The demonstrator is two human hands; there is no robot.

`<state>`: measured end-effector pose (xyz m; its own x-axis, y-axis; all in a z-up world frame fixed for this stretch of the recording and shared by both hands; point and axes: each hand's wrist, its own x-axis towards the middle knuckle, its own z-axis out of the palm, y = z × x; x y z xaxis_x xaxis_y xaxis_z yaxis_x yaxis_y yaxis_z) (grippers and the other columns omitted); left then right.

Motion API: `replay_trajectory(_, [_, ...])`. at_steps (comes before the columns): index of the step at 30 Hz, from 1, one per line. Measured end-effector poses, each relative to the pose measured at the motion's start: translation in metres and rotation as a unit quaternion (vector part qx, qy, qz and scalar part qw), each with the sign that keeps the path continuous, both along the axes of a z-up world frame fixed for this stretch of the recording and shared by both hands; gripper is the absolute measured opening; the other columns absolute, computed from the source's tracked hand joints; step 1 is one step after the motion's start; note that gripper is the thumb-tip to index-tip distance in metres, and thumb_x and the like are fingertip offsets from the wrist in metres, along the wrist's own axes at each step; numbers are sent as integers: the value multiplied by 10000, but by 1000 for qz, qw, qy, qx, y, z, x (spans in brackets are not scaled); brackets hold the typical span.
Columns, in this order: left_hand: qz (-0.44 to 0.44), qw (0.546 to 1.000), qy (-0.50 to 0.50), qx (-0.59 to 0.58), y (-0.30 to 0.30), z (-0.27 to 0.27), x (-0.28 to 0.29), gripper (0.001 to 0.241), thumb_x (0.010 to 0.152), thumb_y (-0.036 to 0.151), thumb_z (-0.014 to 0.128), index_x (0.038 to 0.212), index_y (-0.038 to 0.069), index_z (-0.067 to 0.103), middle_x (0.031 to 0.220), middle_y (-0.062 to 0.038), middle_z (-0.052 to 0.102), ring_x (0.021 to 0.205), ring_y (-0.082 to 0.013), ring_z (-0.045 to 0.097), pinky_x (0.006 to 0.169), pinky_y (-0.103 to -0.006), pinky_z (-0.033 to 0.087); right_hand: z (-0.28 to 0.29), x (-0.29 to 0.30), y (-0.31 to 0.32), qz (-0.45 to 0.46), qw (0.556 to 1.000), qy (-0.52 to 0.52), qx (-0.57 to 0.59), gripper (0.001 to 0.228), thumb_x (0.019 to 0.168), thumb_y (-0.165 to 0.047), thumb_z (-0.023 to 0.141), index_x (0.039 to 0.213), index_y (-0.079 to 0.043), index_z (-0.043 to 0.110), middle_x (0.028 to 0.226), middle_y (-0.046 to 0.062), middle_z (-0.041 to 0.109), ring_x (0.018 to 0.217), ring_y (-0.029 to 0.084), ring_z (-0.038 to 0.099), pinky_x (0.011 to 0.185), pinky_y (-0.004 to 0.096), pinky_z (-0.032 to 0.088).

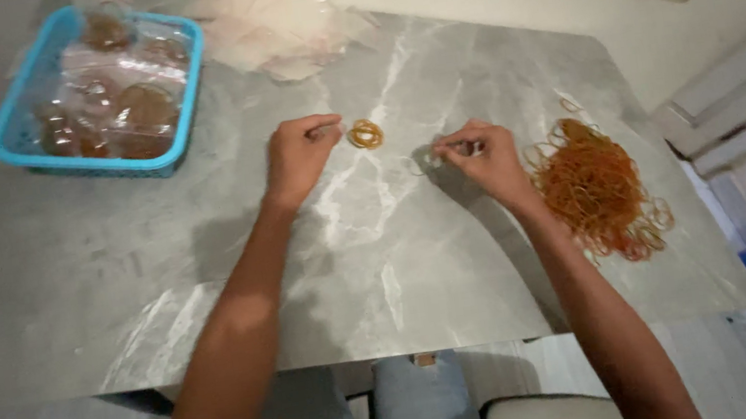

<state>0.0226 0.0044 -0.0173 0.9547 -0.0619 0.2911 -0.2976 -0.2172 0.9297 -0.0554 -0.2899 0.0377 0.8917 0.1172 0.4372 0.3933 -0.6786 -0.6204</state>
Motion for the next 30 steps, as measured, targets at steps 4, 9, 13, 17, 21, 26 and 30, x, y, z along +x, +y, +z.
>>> replay_trajectory(4, [8, 1000, 14, 0, 2, 6, -6, 210, 861, 284, 773, 1060, 250, 830, 597, -33, 602, 622, -176, 605, 623, -330, 495, -11, 36, 46, 37, 999, 1, 37, 124, 826, -106, 844, 948, -124, 825, 732, 132, 641, 680, 161, 546, 649, 299, 441])
replay_trajectory(9, [18, 999, 43, -1, 2, 18, -12, 214, 852, 288, 773, 1054, 251, 833, 562, -26, 555, 591, -153, 581, 589, -307, 474, -6, 72, 87, 6, 995, 69, 75, 109, 828, -187, 757, 892, -203, 844, 733, 98, 691, 664, 143, 577, 642, 286, 484])
replay_trajectory(13, [16, 998, 54, 13, 2, 18, -12, 233, 852, 313, 774, 1068, 245, 829, 582, -29, 563, 597, -160, 582, 599, -316, 484, -25, 88, 90, -20, 993, 78, 92, 131, 750, -197, 812, 878, -193, 841, 680, 53, 641, 623, 105, 545, 595, 269, 470])
replay_trajectory(17, [12, 999, 37, 2, -1, 6, -3, 220, 852, 275, 784, 1065, 241, 829, 562, -20, 549, 565, -146, 569, 587, -293, 476, -20, 76, 80, -45, 988, 84, 119, 135, 824, -198, 808, 947, -152, 835, 717, 92, 668, 655, 119, 564, 630, 273, 482])
replay_trajectory(21, [6, 1000, 21, -13, 0, 6, -4, 216, 870, 225, 757, 1074, 241, 827, 572, -13, 582, 597, -95, 549, 590, -260, 458, -58, 91, 30, -47, 994, 29, 96, 129, 918, -257, 833, 1012, -169, 832, 718, 73, 683, 675, 114, 590, 632, 281, 489])
replay_trajectory(26, [5, 1000, -11, 10, -2, -9, 5, 215, 861, 224, 793, 1072, 226, 834, 603, -60, 583, 611, -145, 578, 611, -301, 484, -51, 72, -6, -83, 995, -11, 57, 150, 902, -223, 824, 1025, -138, 826, 742, 117, 681, 687, 195, 625, 649, 321, 499])
replay_trajectory(30, [2, 1000, -24, -17, 0, -4, -1, 199, 880, 206, 806, 1074, 169, 823, 610, -48, 536, 620, -121, 522, 607, -293, 453, -23, 61, -49, -189, 975, -47, -106, 215, 872, -217, 830, 1015, -57, 822, 763, 203, 686, 738, 394, 688, 688, 455, 532])
